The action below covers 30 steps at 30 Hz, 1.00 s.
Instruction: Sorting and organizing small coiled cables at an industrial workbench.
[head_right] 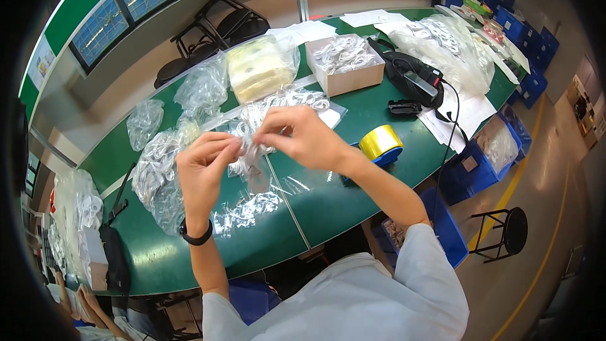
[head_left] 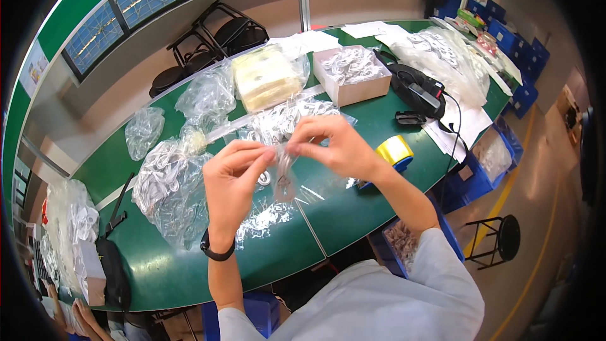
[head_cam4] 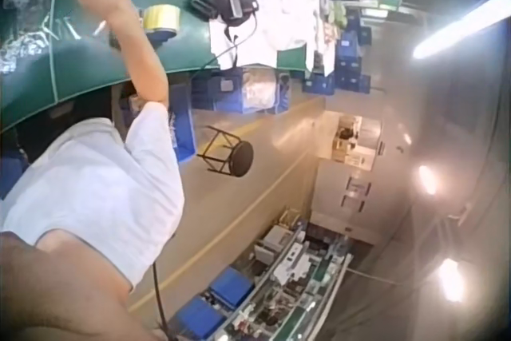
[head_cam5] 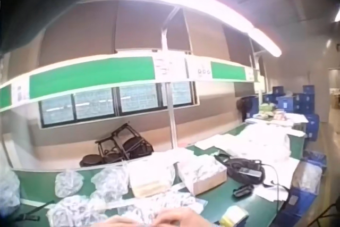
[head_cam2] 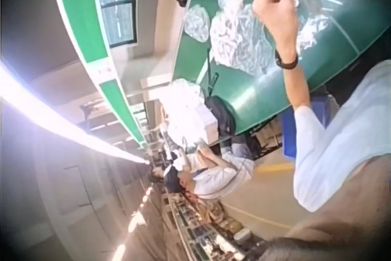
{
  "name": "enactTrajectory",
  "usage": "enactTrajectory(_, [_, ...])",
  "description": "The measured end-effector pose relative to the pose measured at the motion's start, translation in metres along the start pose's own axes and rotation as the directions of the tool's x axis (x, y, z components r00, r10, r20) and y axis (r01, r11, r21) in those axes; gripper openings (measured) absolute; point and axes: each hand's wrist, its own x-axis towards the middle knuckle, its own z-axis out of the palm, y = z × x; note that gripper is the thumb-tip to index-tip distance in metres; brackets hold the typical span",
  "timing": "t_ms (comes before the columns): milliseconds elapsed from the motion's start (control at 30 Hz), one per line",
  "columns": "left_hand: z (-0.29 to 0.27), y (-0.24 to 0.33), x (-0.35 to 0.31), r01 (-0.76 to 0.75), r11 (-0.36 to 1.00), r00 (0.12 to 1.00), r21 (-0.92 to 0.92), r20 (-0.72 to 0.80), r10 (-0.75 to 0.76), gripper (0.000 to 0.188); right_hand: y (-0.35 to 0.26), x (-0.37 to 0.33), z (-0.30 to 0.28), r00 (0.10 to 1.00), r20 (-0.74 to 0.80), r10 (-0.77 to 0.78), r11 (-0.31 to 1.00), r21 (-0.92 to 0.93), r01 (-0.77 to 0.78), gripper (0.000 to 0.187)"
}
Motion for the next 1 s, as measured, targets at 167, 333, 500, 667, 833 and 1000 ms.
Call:
enactTrajectory(167, [-0.02, -0.006, 0.013, 0.036, 0.996, 0.988, -0.081, -0.144, -0.048, 0.018, 0.053, 0.031, -0.06, 0.923, -0.384, 0.007, 0.945, -0.298, -0.132, 0.013])
enactTrajectory(333, [-0.042, -0.005, 0.014, 0.038, 0.999, 0.985, 0.011, -0.168, -0.036, 0.029, 0.095, 0.073, -0.121, 0.788, -0.538, -0.298, 0.646, -0.721, -0.248, 0.02])
enactTrajectory(500, [-0.052, -0.004, 0.012, 0.106, 0.992, 0.986, 0.073, -0.138, -0.095, 0.03, 0.122, 0.072, -0.057, 0.969, -0.246, -0.025, 0.582, -0.791, -0.186, 0.023])
enactTrajectory(667, [-0.049, -0.001, 0.008, 0.151, 0.983, 0.985, 0.1, -0.094, -0.142, 0.033, 0.143, 0.064, 0.048, 0.974, 0.026, 0.225, 0.65, -0.748, -0.131, 0.037])
enactTrajectory(833, [-0.05, 0.001, 0.006, 0.164, 0.975, 0.986, 0.15, -0.057, -0.157, 0.034, 0.151, 0.062, 0.073, 0.917, 0.02, 0.397, 0.646, -0.716, -0.265, 0.043])
enactTrajectory(1000, [-0.053, -0.007, 0.012, 0.16, 0.976, 0.985, 0.15, -0.091, -0.148, 0.037, 0.137, 0.059, 0.048, 0.728, 0.112, 0.677, 0.679, -0.475, -0.559, 0.045])
